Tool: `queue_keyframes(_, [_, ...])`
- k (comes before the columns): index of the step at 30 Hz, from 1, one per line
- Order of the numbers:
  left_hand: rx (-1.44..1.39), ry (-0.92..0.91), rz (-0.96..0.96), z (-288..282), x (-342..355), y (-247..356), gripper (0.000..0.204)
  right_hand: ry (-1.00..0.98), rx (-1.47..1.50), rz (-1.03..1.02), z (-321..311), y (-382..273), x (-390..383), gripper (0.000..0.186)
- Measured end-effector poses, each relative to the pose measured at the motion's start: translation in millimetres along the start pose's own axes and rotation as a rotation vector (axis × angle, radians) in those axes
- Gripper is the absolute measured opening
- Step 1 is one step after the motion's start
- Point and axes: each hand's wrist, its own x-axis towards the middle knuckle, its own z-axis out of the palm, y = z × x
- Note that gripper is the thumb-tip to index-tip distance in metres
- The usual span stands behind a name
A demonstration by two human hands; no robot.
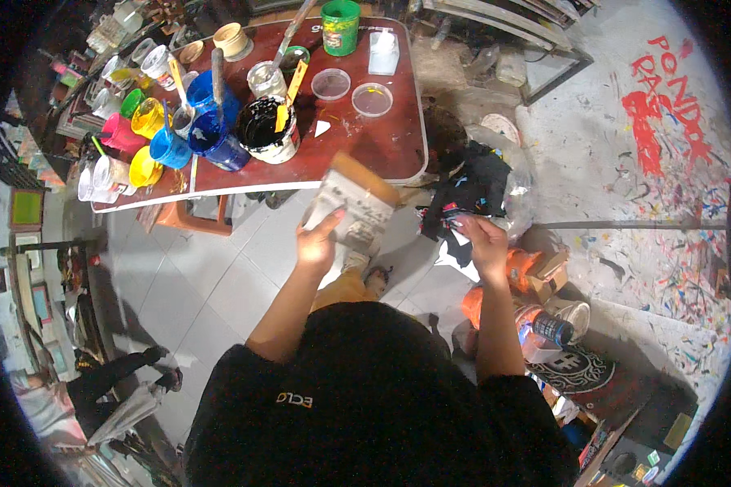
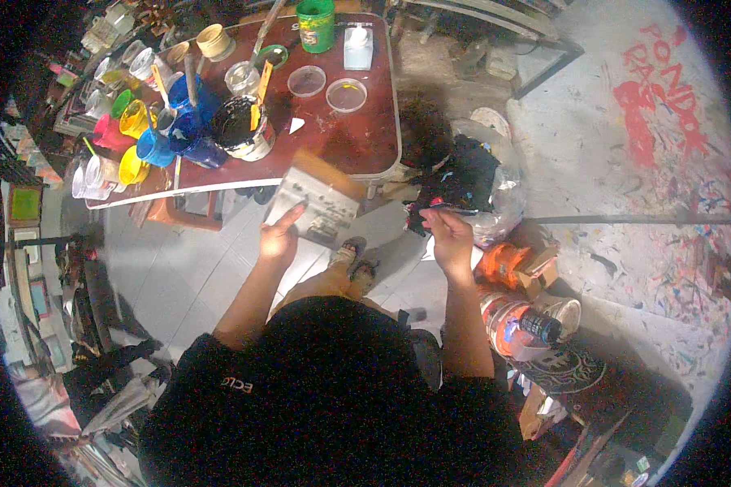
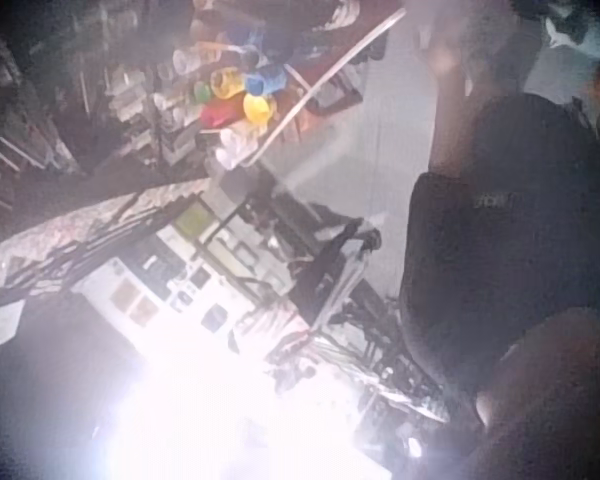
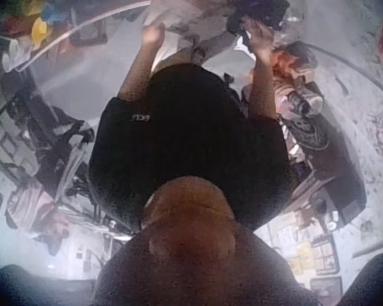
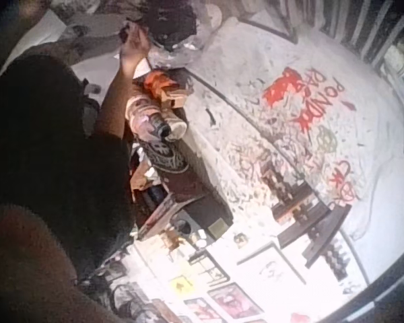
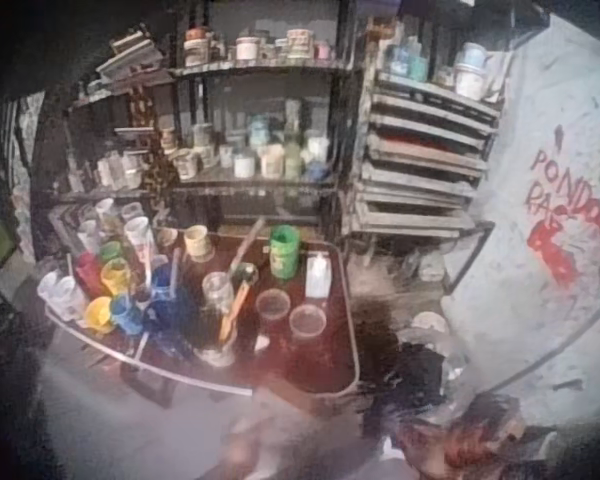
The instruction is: The person mixes various colored paints in plastic containers using a spatula and a small brush. They stir multiple containers including white, blue, pink, and yellow paints, occasionally moving between containers and tools.
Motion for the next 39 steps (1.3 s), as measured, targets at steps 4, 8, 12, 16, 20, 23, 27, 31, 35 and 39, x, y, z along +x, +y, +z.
queue_keyframes(4, [-0.005, 0.267, -0.041, -53.0, -5.5, -3.6, 0.052, -0.038, -0.01, -0.126, 17.4, 49.9, -2.9, 0.011])
queue_keyframes(8, [0.143, 0.068, -0.063, -51.4, -3.1, 1.1, 0.035, 0.083, 0.004, 0.103, 20.7, 47.6, -25.8, 0.017])
queue_keyframes(12, [0.298, -0.032, -0.1, -20.9, 11.9, -13.2, 0.036, 0.34, 0.137, 0.135, -2.9, 63.8, -59.3, 0.017])
queue_keyframes(16, [0.438, -0.151, -0.288, 9.9, 53.2, -38.2, 0.038, 0.508, 0.04, 0.257, -43.9, 70.3, -89.8, 0.016])
queue_keyframes(20, [0.244, -0.166, -0.335, 70.9, 71.2, -71.5, 0.035, 0.674, 0.272, 0.346, -90.2, 97.1, -94.8, 0.018])
queue_keyframes(23, [0.316, -0.226, -0.334, 100.9, 88.9, -106.3, 0.035, 0.705, 0.303, 0.324, -132.1, 131.5, -70.7, 0.023])
queue_keyframes(27, [0.87, -0.332, -0.187, 137.8, 109.0, -162.3, 0.036, 0.673, 0.224, 0.464, -197.8, 207.2, -3.0, 0.018])
queue_keyframes(31, [0.434, -0.074, -0.355, 149.8, 145.3, -239.0, 0.036, 0.505, -0.542, 0.34, -250.8, 330.7, 81.4, 0.018])
queue_keyframes(35, [0.865, -0.04, -0.277, 190.6, 156.0, -275.5, 0.033, 0.133, -0.949, 0.325, -274.4, 462.6, 180.9, 0.021])
queue_keyframes(39, [0.577, 0.22, -0.408, 194.6, 179.7, -297.7, 0.038, 0.253, -0.744, 0.537, -265.0, 494.1, 275.6, 0.037])
